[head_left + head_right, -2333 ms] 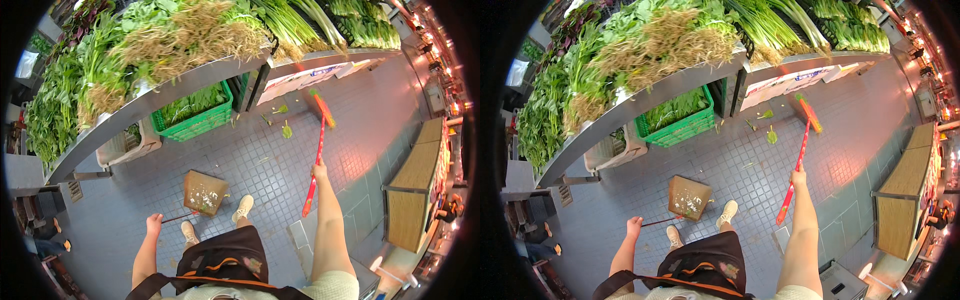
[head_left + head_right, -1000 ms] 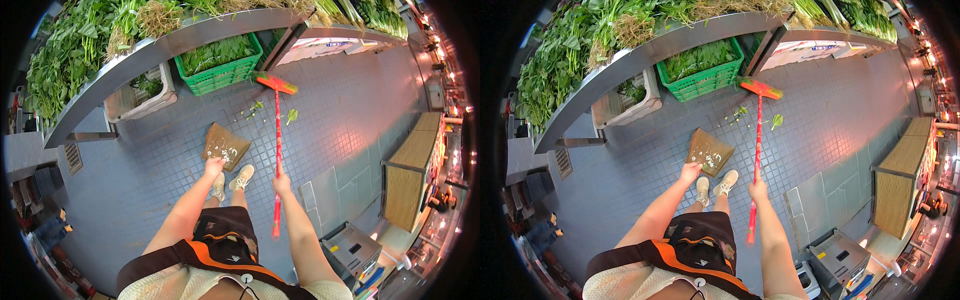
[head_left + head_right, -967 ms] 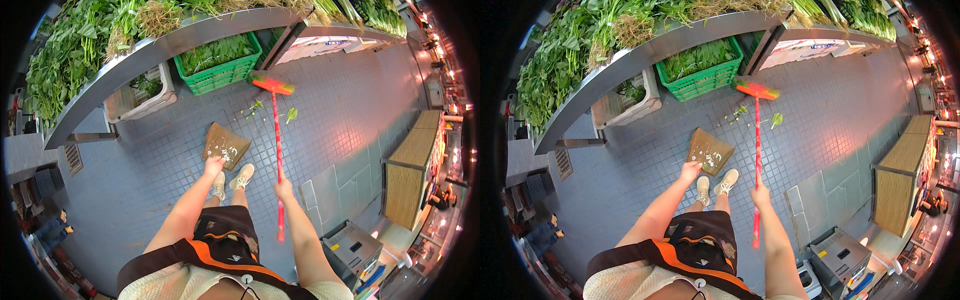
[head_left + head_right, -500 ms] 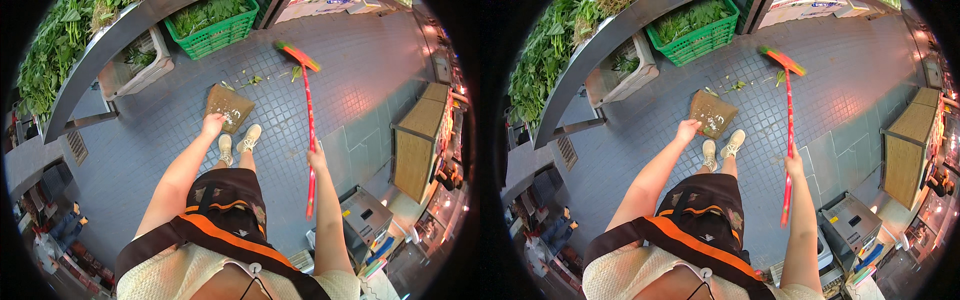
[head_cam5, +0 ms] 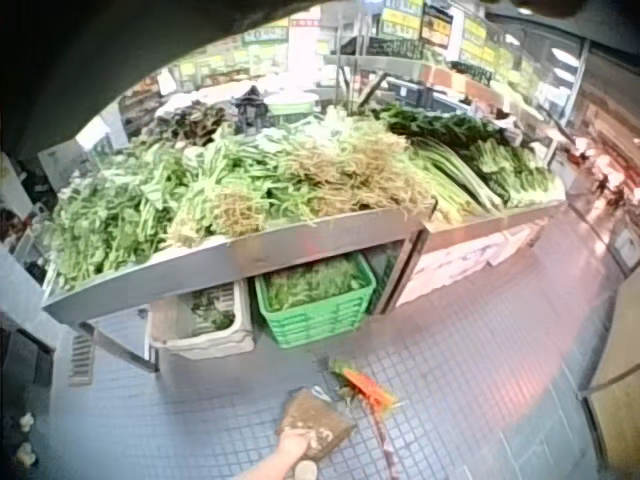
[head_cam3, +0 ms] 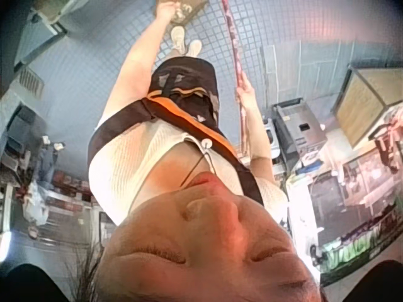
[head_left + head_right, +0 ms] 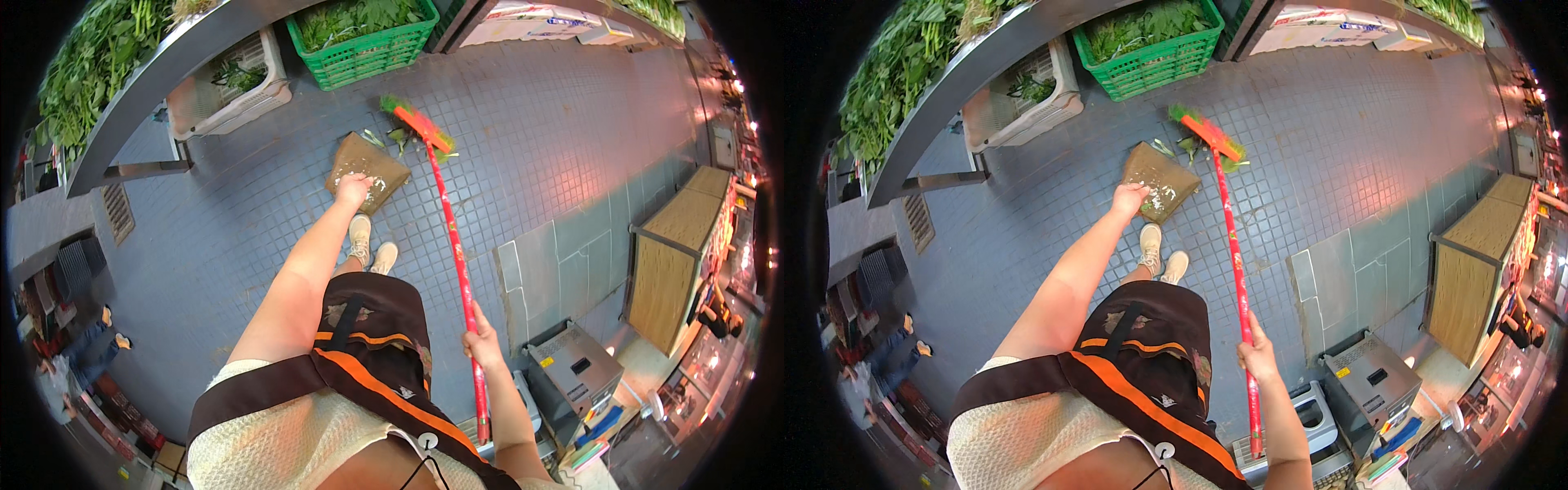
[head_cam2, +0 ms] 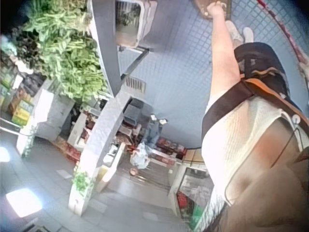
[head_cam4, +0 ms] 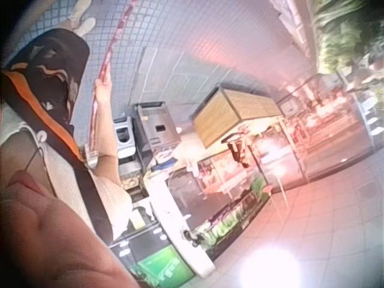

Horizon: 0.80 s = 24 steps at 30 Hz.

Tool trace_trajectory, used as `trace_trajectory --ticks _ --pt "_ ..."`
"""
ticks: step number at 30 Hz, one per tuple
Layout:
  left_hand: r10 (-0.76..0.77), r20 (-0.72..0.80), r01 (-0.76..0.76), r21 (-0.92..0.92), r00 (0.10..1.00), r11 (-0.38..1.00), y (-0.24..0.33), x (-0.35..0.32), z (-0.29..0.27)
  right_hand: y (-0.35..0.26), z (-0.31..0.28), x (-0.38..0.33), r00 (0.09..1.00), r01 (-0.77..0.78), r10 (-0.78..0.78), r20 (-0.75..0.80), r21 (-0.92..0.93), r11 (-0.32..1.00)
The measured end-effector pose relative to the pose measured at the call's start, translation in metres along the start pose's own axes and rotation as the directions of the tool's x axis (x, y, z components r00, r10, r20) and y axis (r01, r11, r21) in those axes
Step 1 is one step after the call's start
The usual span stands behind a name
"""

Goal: The person sweeps debris from the floor into a dustpan using a broom and dustpan, then arranges leafy vegetables on a display shelf. Finally, the person uses a spray bottle to mist the vegetables with water.

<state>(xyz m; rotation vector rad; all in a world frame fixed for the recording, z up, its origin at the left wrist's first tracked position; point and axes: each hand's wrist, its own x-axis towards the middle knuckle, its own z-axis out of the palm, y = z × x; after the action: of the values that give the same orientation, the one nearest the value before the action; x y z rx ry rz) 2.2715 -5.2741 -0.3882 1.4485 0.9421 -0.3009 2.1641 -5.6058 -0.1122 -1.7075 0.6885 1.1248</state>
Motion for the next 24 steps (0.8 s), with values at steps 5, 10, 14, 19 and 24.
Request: trace_trajectory --ticks 5,10,14,19,24 --pt "0.083 -0.089 -0.082 0.022 0.993 0.996 -0.057 0.006 -0.013 -0.032 -0.010 0.059 0.979 0.180 -0.203 -0.030 -0.346 0.921" --pt "0.138 -0.249 -0.109 0.127 0.959 0.986 -0.026 -0.078 -0.054 -0.010 -0.002 0.144 0.909 0.351 -0.415 0.042 -0.611 0.710" --pt "0.126 -0.336 -0.150 -0.046 0.933 0.988 -0.049 -0.114 -0.098 -0.009 0.004 0.077 0.968 0.246 -0.216 0.130 -0.674 0.697" --pt "0.019 -0.353 -0.092 -0.189 0.936 0.978 -0.087 -0.134 -0.116 -0.022 0.044 0.045 0.957 0.290 -0.212 0.198 -0.662 0.691" --pt "-0.007 -0.289 -0.053 -0.200 0.957 0.978 -0.117 -0.132 -0.121 -0.013 0.172 0.140 0.935 0.341 -0.293 0.199 -0.729 0.593"
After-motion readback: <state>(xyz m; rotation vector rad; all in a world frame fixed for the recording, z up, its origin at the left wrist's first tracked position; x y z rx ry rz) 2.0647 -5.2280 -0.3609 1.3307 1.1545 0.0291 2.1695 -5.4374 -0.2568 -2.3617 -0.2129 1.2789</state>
